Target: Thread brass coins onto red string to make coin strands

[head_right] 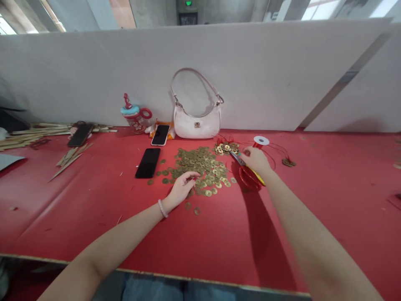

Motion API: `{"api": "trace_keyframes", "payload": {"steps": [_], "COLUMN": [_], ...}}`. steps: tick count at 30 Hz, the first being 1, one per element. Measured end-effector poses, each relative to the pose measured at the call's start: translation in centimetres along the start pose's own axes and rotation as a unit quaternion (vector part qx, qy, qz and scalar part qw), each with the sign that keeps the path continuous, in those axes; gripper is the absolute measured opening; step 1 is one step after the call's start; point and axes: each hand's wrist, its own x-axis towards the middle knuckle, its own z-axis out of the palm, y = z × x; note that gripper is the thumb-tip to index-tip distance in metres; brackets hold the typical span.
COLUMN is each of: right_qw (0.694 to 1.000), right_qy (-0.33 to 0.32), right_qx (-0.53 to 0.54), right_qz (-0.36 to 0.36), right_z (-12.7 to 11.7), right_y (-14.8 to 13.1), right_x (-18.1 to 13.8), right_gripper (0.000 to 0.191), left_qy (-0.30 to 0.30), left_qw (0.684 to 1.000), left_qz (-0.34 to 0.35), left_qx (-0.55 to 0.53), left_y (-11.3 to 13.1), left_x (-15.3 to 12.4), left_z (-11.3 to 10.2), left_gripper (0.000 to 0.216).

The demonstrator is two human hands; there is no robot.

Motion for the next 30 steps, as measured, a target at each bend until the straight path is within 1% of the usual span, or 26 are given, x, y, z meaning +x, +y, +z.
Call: {"api": "trace_keyframes", "payload": {"steps": [2,4,6,8,11,13,15,16,18,19,21,22,24,28,30], "right_qw": [1.0,0.997,0.992,0.989,0.989,0.99,0.989,0.987,0.982,0.978,0.975,0.976,0.98,0.989,0.99], "right_qy": [-0.018,-0.04,-0.041,-0.032,-0.011,0.01,0.046,0.068,0.101,0.106,0.087,0.072,0.052,0.05,0.051], "right_qx": [-0.018,-0.068,-0.119,-0.144,-0.145,-0.137,-0.138,-0.143,-0.158,-0.166,-0.175,-0.174,-0.162,-0.113,-0.113], "right_qz": [-0.001,-0.005,-0.008,-0.004,0.021,0.038,0.034,0.019,-0.034,-0.067,-0.107,-0.112,-0.102,-0.079,-0.072], "right_z": [-0.5,-0.5,-0.1,0.4,1.2,1.5,1.6,1.7,1.8,1.9,2.2,2.4,2.7,2.7,2.4], "right_y": [0.7,1.0,0.8,0.2,-0.7,-1.2,-1.4,-1.5,-1.6,-1.6,-1.7,-1.7,-1.9,-2.7,-3.3], "right_x": [-1.5,-3.0,-4.2,-5.2,-5.9,-6.1,-6.2,-6.3,-6.5,-6.5,-6.6,-6.5,-6.3,-6.1,-6.4], "right_gripper": [0.038,0.045,0.05,0.054,0.05,0.05,0.052,0.052,0.044,0.038,0.027,0.022,0.019,0.021,0.02], "left_qy": [0.0,0.002,0.003,0.005,0.006,0.006,0.005,0.005,0.003,0.002,0.002,0.002,0.002,0.006,0.003], "left_qw": [1.0,0.999,0.999,0.998,0.998,0.998,0.998,0.998,0.998,0.997,0.997,0.997,0.997,0.996,0.996], "left_qz": [0.011,0.02,0.028,0.036,0.046,0.048,0.049,0.051,0.053,0.054,0.055,0.056,0.057,0.059,0.056], "left_qx": [0.013,0.026,0.036,0.042,0.045,0.047,0.047,0.047,0.045,0.046,0.049,0.052,0.061,0.071,0.071], "left_y": [0.0,0.0,-0.1,-0.2,-0.2,-0.1,0.0,0.0,0.0,-0.1,-0.2,-0.3,-0.3,-0.2,-0.1], "left_x": [-0.1,-0.2,-0.2,-0.2,-0.2,-0.2,-0.2,-0.2,-0.2,-0.2,-0.2,-0.1,-0.1,-0.2,-0.2], "left_z": [0.0,0.1,0.1,0.1,0.1,0.1,0.1,0.1,0.1,0.1,0.1,0.1,0.1,0.1,0.1], "left_gripper": [0.025,0.025,0.025,0.025,0.024,0.024,0.023,0.023,0.023,0.023,0.024,0.024,0.025,0.025,0.025]}}
